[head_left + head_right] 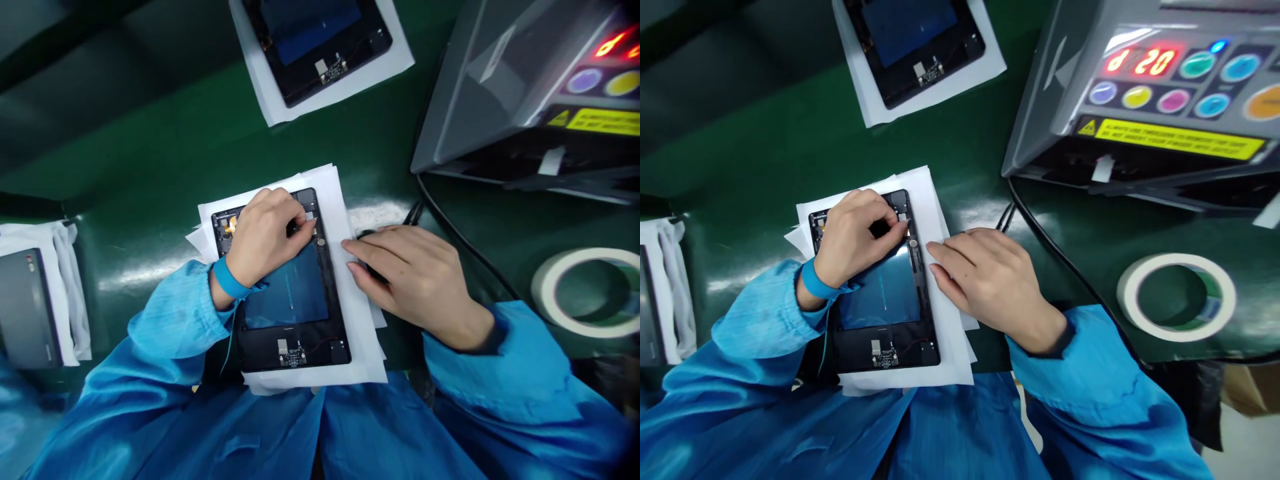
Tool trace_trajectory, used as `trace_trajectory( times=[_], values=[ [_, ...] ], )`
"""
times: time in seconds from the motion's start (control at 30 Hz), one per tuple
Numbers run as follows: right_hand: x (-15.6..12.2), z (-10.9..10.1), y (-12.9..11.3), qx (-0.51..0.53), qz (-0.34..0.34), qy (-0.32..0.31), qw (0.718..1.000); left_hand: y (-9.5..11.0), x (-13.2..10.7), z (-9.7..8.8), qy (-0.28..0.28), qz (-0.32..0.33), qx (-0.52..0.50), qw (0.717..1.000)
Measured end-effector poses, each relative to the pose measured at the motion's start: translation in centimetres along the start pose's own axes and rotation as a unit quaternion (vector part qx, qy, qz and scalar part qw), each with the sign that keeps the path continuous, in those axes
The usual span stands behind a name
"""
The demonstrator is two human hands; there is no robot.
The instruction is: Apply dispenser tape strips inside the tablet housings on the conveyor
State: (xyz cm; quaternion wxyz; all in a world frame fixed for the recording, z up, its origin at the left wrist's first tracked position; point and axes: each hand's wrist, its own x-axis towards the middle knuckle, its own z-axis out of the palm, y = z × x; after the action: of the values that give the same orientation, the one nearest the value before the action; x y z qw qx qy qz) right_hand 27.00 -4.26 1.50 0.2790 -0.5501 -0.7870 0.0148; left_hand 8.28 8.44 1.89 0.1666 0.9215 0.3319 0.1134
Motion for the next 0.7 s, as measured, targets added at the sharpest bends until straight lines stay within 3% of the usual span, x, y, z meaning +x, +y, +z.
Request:
trace_trajectory(
  times=[0.1,0.17,0.23,0.3,0.5,0.63,0.7],
  values=[
    [-1.1,-1.7,0.3,-0.042,0.007,0.041,0.998,-0.2,0.2,0.0,0.009,0.017,0.015,1.000],
    [-2.9,-3.3,1.4,-0.114,0.029,0.109,0.987,-0.4,0.4,0.1,0.024,0.026,0.023,0.999],
    [-5.4,-5.1,3.2,-0.224,0.064,0.192,0.953,-0.7,0.6,0.3,0.038,0.035,0.030,0.998],
    [-7.8,-6.6,5.6,-0.318,0.094,0.232,0.914,-0.8,0.8,0.3,0.044,0.039,0.035,0.998],
    [-12.0,-8.2,11.3,-0.337,0.147,0.202,0.908,0.0,-0.4,-1.7,0.002,0.017,-0.019,1.000],
    [-12.3,-8.6,12.9,-0.350,0.161,0.231,0.893,-0.2,-3.9,-3.8,0.036,0.037,-0.057,0.997],
    [-11.7,-8.8,13.0,-0.318,0.167,0.221,0.907,-0.8,-5.8,-4.7,0.056,0.031,-0.054,0.996]
  ],
)
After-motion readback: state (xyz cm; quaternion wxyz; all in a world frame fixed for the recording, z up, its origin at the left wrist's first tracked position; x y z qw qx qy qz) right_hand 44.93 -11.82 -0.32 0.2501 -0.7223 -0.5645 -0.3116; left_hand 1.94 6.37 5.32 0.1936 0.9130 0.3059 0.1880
